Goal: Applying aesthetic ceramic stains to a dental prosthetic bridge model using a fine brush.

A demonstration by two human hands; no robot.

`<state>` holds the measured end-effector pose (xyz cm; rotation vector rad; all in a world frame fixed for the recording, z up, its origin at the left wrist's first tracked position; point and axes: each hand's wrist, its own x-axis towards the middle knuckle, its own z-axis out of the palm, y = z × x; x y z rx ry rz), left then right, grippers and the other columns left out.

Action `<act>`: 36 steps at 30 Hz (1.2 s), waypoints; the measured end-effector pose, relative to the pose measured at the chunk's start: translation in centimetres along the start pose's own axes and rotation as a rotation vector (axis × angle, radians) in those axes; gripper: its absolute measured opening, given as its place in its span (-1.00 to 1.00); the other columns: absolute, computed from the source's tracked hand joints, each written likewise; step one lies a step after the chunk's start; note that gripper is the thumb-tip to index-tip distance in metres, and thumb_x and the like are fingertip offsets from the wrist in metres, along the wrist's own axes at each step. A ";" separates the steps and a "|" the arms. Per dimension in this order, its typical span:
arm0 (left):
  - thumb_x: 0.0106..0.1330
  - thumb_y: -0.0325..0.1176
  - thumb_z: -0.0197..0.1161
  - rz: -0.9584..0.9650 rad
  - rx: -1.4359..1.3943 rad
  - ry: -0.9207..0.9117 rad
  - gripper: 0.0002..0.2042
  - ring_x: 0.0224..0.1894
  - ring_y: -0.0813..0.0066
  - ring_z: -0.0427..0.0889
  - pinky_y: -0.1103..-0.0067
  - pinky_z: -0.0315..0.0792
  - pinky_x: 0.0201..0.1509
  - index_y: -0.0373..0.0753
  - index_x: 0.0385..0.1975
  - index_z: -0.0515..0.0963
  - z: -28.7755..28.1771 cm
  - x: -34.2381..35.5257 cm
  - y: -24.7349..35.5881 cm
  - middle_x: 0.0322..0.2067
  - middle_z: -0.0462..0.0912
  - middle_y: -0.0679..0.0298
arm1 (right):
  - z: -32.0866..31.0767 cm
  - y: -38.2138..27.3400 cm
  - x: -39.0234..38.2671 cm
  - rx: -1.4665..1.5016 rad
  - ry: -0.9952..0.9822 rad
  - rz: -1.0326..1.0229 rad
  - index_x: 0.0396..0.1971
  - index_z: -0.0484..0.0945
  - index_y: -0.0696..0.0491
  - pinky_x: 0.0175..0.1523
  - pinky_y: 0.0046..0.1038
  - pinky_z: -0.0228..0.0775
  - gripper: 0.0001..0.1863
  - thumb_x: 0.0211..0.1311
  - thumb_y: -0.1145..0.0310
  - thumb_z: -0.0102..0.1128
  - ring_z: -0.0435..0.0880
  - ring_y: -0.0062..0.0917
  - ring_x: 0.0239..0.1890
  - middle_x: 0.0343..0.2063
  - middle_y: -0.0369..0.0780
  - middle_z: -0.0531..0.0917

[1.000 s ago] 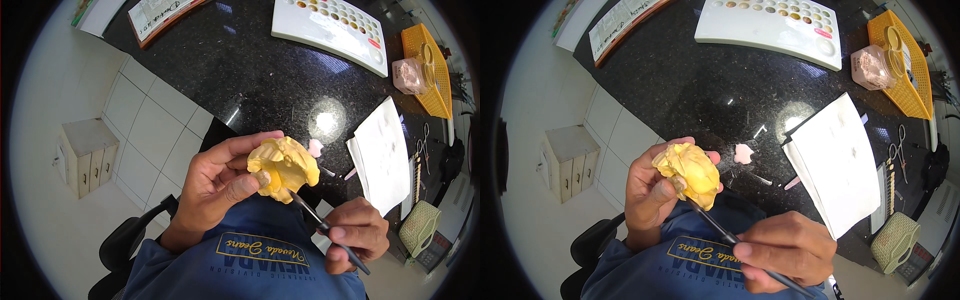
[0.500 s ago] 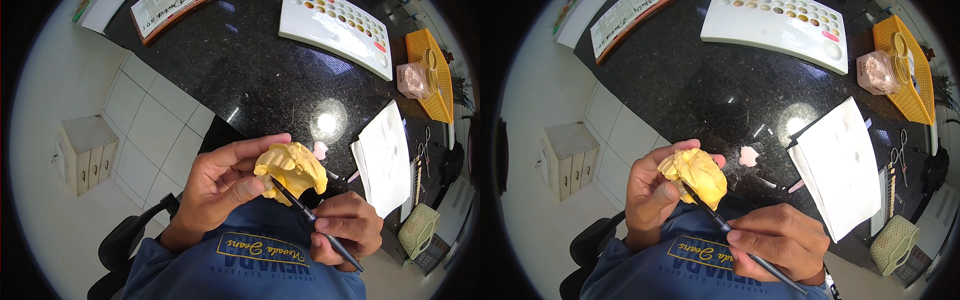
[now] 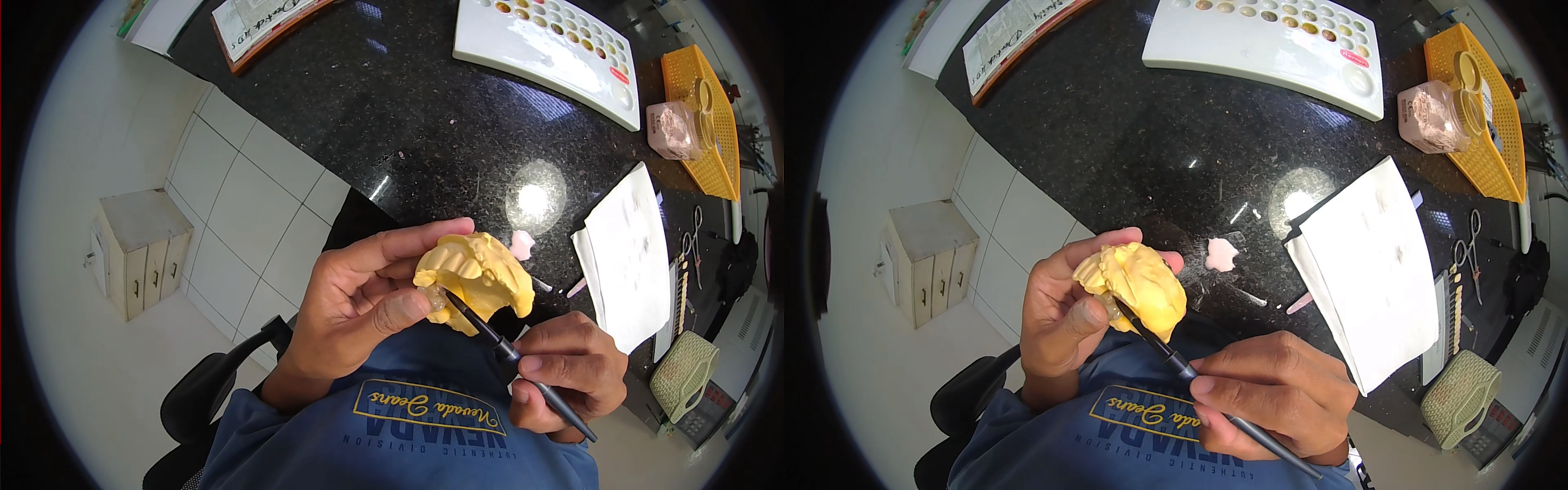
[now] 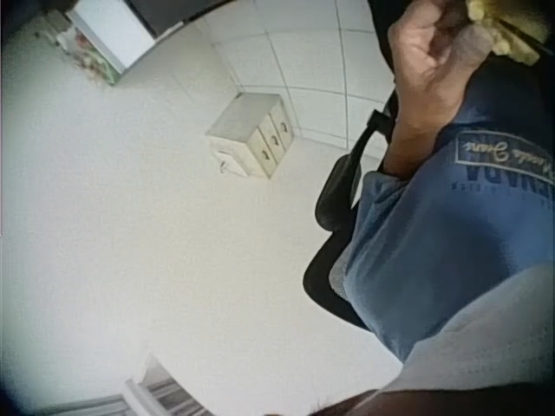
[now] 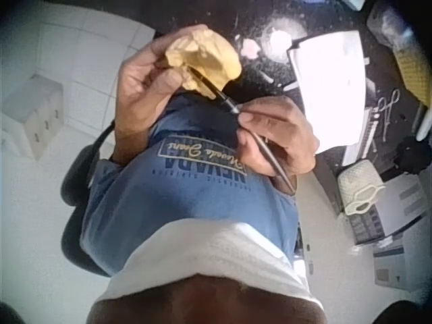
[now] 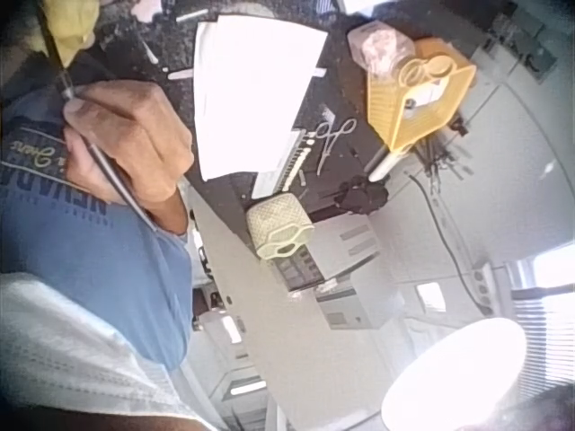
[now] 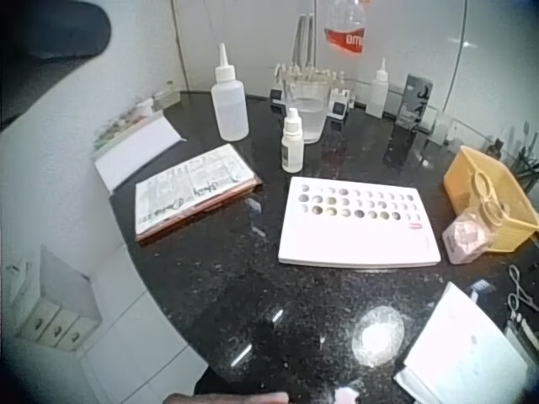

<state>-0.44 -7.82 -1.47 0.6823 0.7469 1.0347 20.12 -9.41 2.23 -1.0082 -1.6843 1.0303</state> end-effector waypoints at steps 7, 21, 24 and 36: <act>0.30 -0.42 0.20 -0.016 -0.040 -0.035 -0.53 0.12 0.31 0.51 0.47 0.44 0.17 -0.46 0.16 0.29 -0.3 -0.1 0.0 0.09 0.46 -0.04 | -0.1 0.0 -0.1 0.009 -0.004 0.012 -0.40 0.61 0.14 -0.41 -0.52 0.58 -0.79 -0.09 0.51 0.44 0.69 -0.44 -0.45 -0.48 -0.11 0.65; 0.28 -0.41 0.22 -0.035 -0.091 -0.027 -0.52 0.14 0.31 0.49 0.46 0.43 0.18 -0.47 0.15 0.28 -0.3 -0.1 -0.1 0.11 0.44 -0.03 | -0.5 0.1 -1.2 0.047 0.090 -0.056 -0.41 0.63 0.14 -0.50 -0.55 0.53 -0.83 -0.06 0.48 0.39 0.66 -0.46 -0.52 -0.50 -0.13 0.64; 0.25 -0.41 0.25 -0.011 -0.107 -0.018 -0.46 0.13 0.32 0.49 0.46 0.43 0.18 -0.46 0.18 0.24 -0.4 -0.3 -0.2 0.10 0.45 -0.02 | -0.1 0.3 -2.4 0.172 0.261 -0.172 -0.37 0.60 0.15 -0.56 -0.56 0.50 -0.81 -0.03 0.50 0.39 0.64 -0.46 -0.57 -0.45 -0.13 0.60; 0.03 -0.44 0.46 0.616 0.363 0.089 -0.16 0.00 0.39 0.49 0.46 0.41 0.15 -0.46 0.28 0.08 -0.4 1.0 -3.0 0.00 0.38 0.06 | -0.3 0.8 -1.6 0.046 0.245 -0.176 -0.22 0.37 0.19 -0.36 -0.49 0.57 -0.58 -0.07 0.53 0.41 0.69 -0.29 -0.43 -0.41 -0.05 0.58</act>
